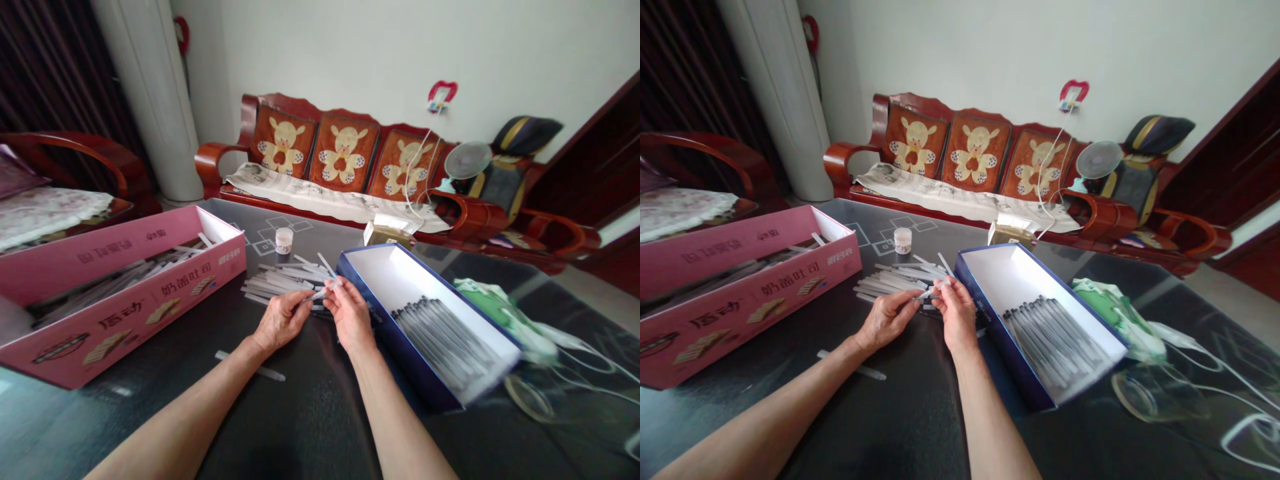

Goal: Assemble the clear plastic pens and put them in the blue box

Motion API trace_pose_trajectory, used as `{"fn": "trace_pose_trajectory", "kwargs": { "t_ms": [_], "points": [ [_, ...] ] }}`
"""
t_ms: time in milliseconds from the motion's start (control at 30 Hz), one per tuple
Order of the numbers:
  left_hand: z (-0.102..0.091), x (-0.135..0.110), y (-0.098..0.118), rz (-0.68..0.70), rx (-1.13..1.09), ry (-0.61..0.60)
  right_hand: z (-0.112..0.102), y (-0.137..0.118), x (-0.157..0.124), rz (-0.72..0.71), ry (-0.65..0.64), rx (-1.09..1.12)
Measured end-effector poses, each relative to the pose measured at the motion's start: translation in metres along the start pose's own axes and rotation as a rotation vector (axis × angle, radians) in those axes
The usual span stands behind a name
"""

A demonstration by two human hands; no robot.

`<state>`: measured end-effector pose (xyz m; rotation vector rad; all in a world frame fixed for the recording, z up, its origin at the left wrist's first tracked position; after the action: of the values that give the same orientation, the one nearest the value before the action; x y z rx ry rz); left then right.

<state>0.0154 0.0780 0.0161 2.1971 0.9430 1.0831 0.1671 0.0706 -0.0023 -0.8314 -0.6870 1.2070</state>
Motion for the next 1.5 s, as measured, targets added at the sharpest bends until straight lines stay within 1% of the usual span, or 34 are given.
{"fn": "trace_pose_trajectory", "kwargs": {
  "t_ms": [233,467,700,833,967,1033,1100,1167,1233,1300,1333,1400,1467,1500],
  "points": [
    [0.001,0.0,-0.001,-0.013,0.008,-0.018,0.006,0.004,-0.004,-0.002,-0.1,-0.131],
    [0.004,0.001,0.002,0.007,0.107,-0.079,0.012,0.001,-0.006,-0.012,-0.119,-0.176],
    [0.001,-0.004,0.005,0.041,0.235,-0.03,0.016,0.001,-0.009,0.003,-0.077,-0.18],
    [0.0,-0.007,0.005,0.024,0.356,0.001,0.016,0.006,-0.012,0.006,-0.032,-0.15],
    [0.002,-0.006,0.006,0.004,0.425,-0.027,0.014,0.011,-0.01,0.026,-0.045,-0.18],
    [0.003,-0.005,0.007,0.011,0.455,-0.043,0.013,0.005,-0.009,-0.008,-0.071,-0.292],
    [0.003,-0.004,0.009,0.04,0.508,-0.024,0.014,-0.008,-0.008,-0.106,-0.118,-0.51],
    [0.002,-0.003,0.011,0.084,0.572,0.029,0.022,-0.025,-0.011,-0.262,-0.211,-0.806],
    [0.001,-0.003,0.013,0.13,0.616,0.083,0.034,-0.037,-0.018,-0.422,-0.335,-1.091],
    [0.0,-0.003,0.014,0.176,0.624,0.111,0.044,-0.043,-0.026,-0.519,-0.431,-1.31],
    [0.0,-0.003,0.015,0.201,0.617,0.112,0.048,-0.044,-0.03,-0.529,-0.462,-1.403],
    [0.0,-0.004,0.019,0.247,0.593,0.099,0.053,-0.045,-0.036,-0.486,-0.5,-1.581],
    [0.0,-0.005,0.024,0.296,0.573,0.075,0.055,-0.049,-0.041,-0.417,-0.508,-1.752],
    [0.0,-0.005,0.026,0.313,0.572,0.077,0.053,-0.055,-0.043,-0.389,-0.492,-1.822]
  ]
}}
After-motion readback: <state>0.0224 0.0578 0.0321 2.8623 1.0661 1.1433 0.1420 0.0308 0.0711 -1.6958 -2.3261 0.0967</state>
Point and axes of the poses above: each hand's wrist, its own x-axis towards the middle knuckle, its own z-axis out of the palm, y = z × x, the point moved 6 cm from there along x, towards the middle knuckle, and after that the axes turned 6 degrees about -y, right-handed, at the moved point
